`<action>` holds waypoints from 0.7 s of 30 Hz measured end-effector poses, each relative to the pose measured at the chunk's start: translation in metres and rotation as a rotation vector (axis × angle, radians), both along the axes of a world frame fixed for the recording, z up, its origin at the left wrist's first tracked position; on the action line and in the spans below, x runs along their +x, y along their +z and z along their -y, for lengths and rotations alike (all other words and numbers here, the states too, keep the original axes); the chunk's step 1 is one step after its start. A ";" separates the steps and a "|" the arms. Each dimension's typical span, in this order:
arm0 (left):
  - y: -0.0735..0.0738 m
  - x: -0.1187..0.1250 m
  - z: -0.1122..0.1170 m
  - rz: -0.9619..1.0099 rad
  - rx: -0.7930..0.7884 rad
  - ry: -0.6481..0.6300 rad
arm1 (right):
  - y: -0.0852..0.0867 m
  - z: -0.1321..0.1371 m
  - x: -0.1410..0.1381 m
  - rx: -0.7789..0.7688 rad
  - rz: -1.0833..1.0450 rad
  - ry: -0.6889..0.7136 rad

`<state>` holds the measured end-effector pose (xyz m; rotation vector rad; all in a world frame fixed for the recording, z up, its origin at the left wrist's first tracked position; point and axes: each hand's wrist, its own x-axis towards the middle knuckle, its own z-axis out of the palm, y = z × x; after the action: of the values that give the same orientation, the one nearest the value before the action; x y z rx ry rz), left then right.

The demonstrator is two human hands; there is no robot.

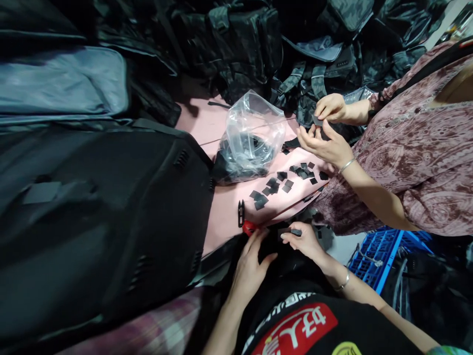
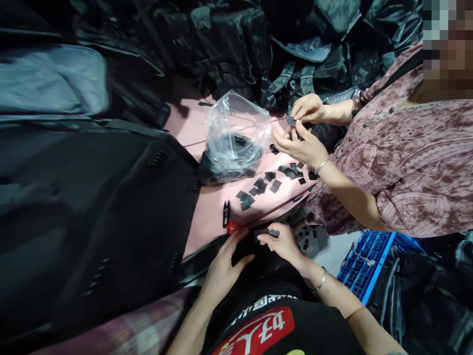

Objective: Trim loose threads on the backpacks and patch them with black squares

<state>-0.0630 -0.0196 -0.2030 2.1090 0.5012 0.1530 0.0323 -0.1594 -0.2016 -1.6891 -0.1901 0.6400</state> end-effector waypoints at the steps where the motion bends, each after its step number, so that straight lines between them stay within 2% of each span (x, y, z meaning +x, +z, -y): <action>1: -0.002 -0.001 0.002 -0.018 -0.083 0.013 | 0.000 0.000 -0.001 -0.004 -0.004 0.014; 5: 0.000 0.000 0.012 0.057 -0.393 0.176 | -0.002 0.000 -0.004 0.000 -0.015 0.117; 9: 0.003 0.009 0.022 0.106 -0.567 0.216 | -0.006 0.001 -0.006 -0.032 -0.001 0.210; 12: -0.007 0.013 0.020 0.097 -0.689 0.329 | -0.007 0.002 -0.005 -0.034 -0.037 0.135; 14: -0.020 0.010 0.010 0.056 -0.715 0.351 | -0.006 0.004 -0.003 0.018 -0.116 0.062; 16: -0.034 0.000 -0.006 -0.025 -0.615 0.310 | -0.005 0.007 -0.001 0.091 -0.205 0.030; 18: -0.048 -0.016 -0.028 -0.138 -0.316 0.274 | -0.007 0.009 0.001 0.138 -0.256 0.026; 20: -0.059 -0.036 -0.049 -0.143 -0.167 0.356 | -0.013 0.008 0.001 0.154 -0.268 0.011; 21: -0.064 -0.046 -0.058 -0.178 -0.022 0.429 | -0.016 0.007 0.002 0.154 -0.269 -0.002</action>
<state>-0.1090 0.0386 -0.2666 1.9769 1.0545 0.2039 0.0339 -0.1664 -0.2175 -1.4400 -0.0445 0.8224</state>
